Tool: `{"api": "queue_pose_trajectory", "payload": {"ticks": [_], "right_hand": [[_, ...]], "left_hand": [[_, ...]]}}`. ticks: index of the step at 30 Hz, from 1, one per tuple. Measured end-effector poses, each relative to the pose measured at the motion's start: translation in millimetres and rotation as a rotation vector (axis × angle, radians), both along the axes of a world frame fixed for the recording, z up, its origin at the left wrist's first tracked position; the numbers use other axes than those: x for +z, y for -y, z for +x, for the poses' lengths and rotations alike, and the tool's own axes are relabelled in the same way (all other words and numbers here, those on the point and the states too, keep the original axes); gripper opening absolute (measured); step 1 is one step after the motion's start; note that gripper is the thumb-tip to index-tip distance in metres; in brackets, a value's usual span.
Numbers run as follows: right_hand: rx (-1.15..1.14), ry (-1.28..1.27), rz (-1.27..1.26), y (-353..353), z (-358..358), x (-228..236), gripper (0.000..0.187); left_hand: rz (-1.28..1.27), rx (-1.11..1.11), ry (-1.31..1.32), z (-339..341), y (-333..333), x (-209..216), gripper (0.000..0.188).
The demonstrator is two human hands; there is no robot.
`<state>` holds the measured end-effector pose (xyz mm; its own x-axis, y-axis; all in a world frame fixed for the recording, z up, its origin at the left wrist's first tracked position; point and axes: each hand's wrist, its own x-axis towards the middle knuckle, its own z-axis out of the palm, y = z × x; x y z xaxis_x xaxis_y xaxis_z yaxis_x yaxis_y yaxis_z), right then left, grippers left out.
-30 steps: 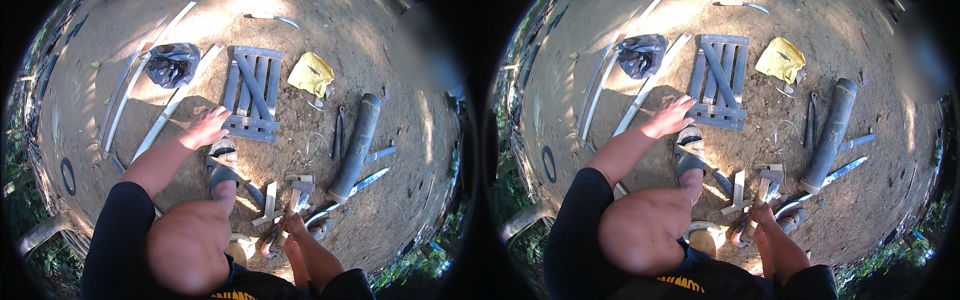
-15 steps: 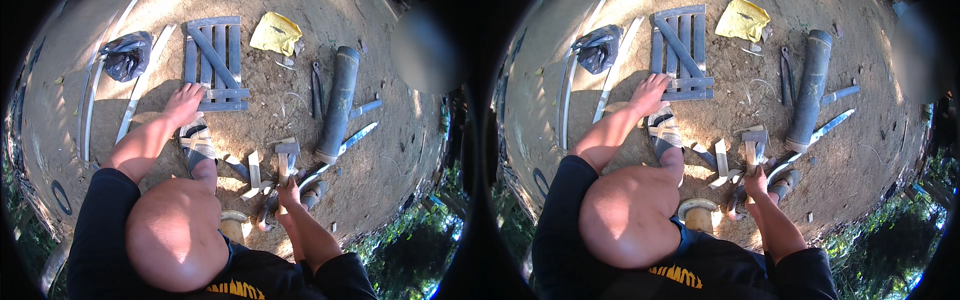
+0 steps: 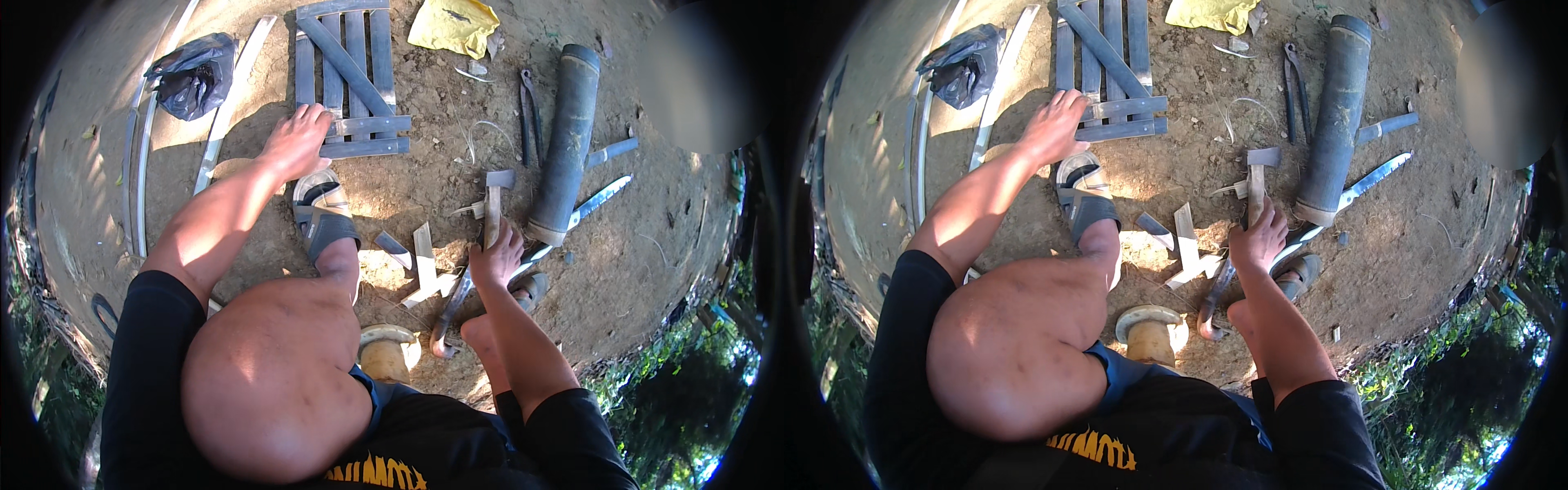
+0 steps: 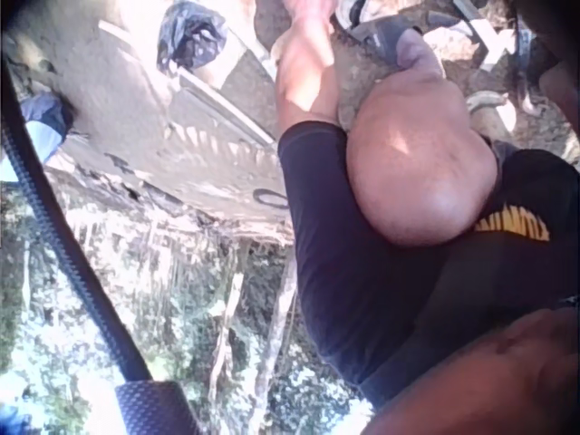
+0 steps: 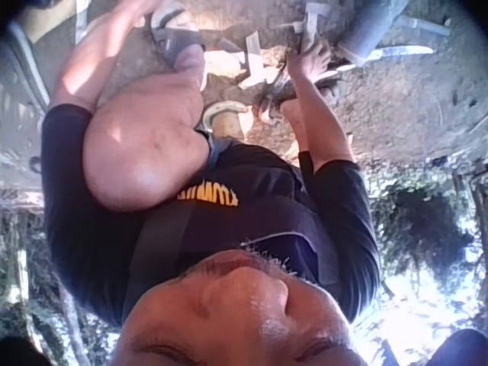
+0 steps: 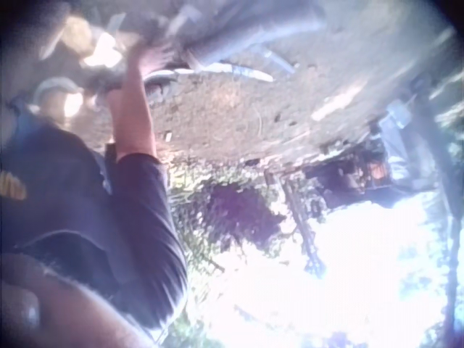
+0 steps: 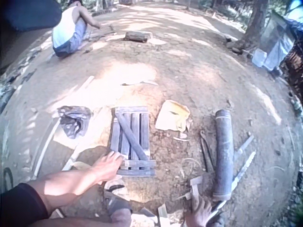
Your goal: The person constructs a small wooden object by hand, using a saw to cut bamboo, marking wood with a pencil, and using a small axe to secure wooden slats together.
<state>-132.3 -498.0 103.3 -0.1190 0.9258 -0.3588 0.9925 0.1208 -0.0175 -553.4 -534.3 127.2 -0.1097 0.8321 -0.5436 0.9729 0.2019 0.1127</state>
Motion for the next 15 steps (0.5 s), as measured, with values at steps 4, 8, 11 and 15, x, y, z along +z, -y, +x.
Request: {"api": "queue_pose_trajectory", "payload": {"ticks": [4, 8, 11, 15], "right_hand": [[0.182, -0.133, -0.381, 41.1, -19.0, 7.9, 0.078], [0.124, -0.104, -0.425, 69.2, -21.1, -3.4, 0.062], [0.004, -0.050, -0.616, 59.3, -28.4, -8.8, 0.052], [-0.066, -0.093, -0.794, 33.2, -29.9, -2.5, 0.042]], "left_hand": [[-0.022, 0.002, 0.019, -9.2, -2.8, 2.6, 0.083], [-0.014, -0.020, 0.023, -8.1, -9.0, 2.9, 0.083], [0.101, -0.038, 0.040, -12.2, -8.2, 0.8, 0.074], [0.163, -0.034, 0.034, -15.7, -3.1, -1.4, 0.071]]}}
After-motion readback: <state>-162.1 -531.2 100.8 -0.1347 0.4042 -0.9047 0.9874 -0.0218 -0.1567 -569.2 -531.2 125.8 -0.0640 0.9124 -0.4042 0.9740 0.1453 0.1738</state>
